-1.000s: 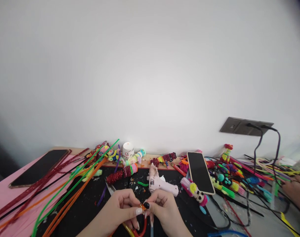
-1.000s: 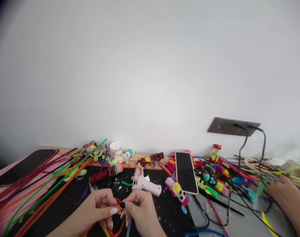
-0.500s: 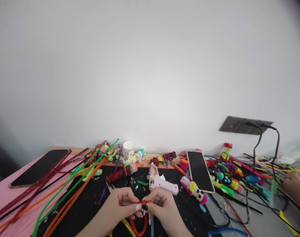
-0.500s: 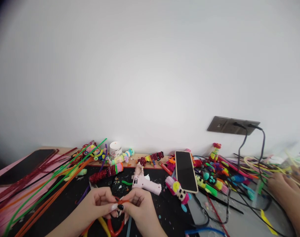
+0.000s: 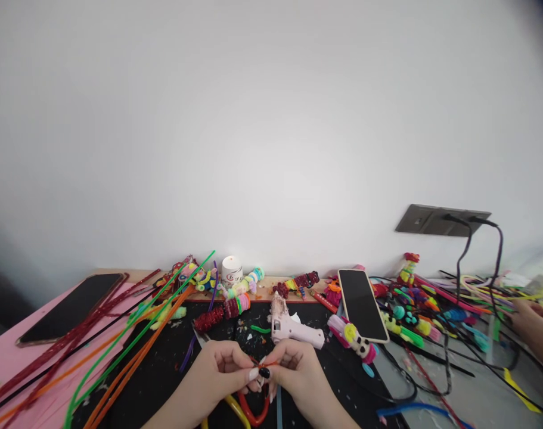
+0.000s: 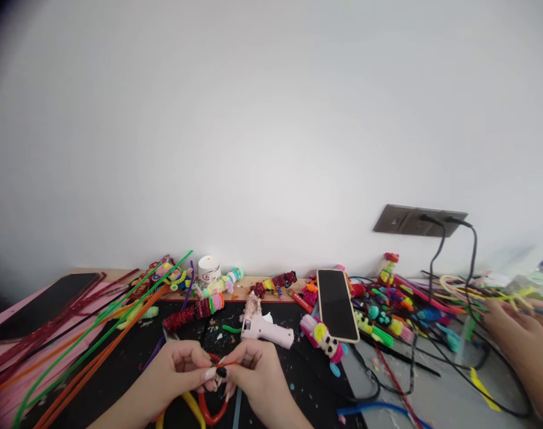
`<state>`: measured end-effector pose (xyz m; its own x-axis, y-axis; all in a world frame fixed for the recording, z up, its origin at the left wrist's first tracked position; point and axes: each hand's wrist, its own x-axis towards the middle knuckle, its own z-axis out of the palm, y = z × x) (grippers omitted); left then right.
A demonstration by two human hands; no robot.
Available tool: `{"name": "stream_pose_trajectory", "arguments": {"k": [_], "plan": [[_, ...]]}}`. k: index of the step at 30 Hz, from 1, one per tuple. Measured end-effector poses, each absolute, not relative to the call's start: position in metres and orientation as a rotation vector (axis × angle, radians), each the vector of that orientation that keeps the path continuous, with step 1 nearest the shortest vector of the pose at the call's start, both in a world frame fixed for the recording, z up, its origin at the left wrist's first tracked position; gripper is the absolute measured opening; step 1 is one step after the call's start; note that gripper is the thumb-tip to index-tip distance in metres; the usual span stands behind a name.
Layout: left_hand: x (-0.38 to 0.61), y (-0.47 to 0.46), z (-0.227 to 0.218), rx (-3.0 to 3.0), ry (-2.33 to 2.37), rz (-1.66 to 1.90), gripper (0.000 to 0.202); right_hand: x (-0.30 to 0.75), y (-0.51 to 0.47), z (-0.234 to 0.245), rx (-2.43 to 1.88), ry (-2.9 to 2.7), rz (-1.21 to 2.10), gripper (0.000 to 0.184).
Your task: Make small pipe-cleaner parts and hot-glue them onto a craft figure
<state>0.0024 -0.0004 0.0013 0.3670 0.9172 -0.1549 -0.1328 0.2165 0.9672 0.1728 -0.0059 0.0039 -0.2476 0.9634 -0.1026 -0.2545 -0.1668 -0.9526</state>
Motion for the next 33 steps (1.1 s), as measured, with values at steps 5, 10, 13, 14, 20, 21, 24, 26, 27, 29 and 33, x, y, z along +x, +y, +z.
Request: {"name": "stream_pose_trajectory", "arguments": {"k": [5, 10, 13, 14, 20, 21, 24, 26, 27, 29, 33], "plan": [[0.0036, -0.0012, 0.0022, 1.113, 0.918, 0.88, 0.021, 0.1723, -0.0056, 0.0054, -1.008, -1.094, 1.589, 0.024], [0.0044, -0.0007, 0.0042, 1.093, 0.896, 0.87, 0.021, 0.1715, -0.0059, 0.0089, -1.003, -1.082, 1.576, 0.025], [0.0039, 0.0011, 0.0042, 1.089, 0.862, 0.875, 0.022, 0.171, -0.0056, 0.0093, -0.982, -1.076, 1.565, 0.024], [0.0037, 0.0016, 0.0041, 1.089, 0.851, 0.88, 0.023, 0.1708, -0.0054, 0.0089, -0.973, -1.073, 1.563, 0.024], [0.0038, 0.002, 0.0054, 1.091, 0.849, 0.886, 0.023, 0.1711, -0.0038, 0.0031, -0.944, -1.06, 1.547, 0.023], [0.0041, 0.0017, 0.0058, 1.09, 0.852, 0.887, 0.022, 0.1713, -0.0038, 0.0024, -0.942, -1.062, 1.548, 0.023], [0.0044, 0.0011, 0.0065, 1.094, 0.863, 0.889, 0.021, 0.1718, -0.0043, 0.002, -0.942, -1.068, 1.556, 0.023], [0.004, 0.0011, 0.0064, 1.099, 0.868, 0.89, 0.021, 0.172, -0.0046, 0.0027, -0.947, -1.07, 1.559, 0.023], [0.0036, 0.0011, 0.0061, 1.1, 0.872, 0.891, 0.021, 0.1721, -0.0046, 0.0031, -0.949, -1.072, 1.561, 0.023], [0.0028, 0.0011, 0.0052, 1.107, 0.879, 0.894, 0.02, 0.1723, -0.0043, 0.0036, -0.952, -1.077, 1.558, 0.023], [0.0016, 0.0009, 0.0024, 1.132, 0.898, 0.895, 0.017, 0.1728, -0.0037, 0.0029, -0.952, -1.093, 1.55, 0.022]]}}
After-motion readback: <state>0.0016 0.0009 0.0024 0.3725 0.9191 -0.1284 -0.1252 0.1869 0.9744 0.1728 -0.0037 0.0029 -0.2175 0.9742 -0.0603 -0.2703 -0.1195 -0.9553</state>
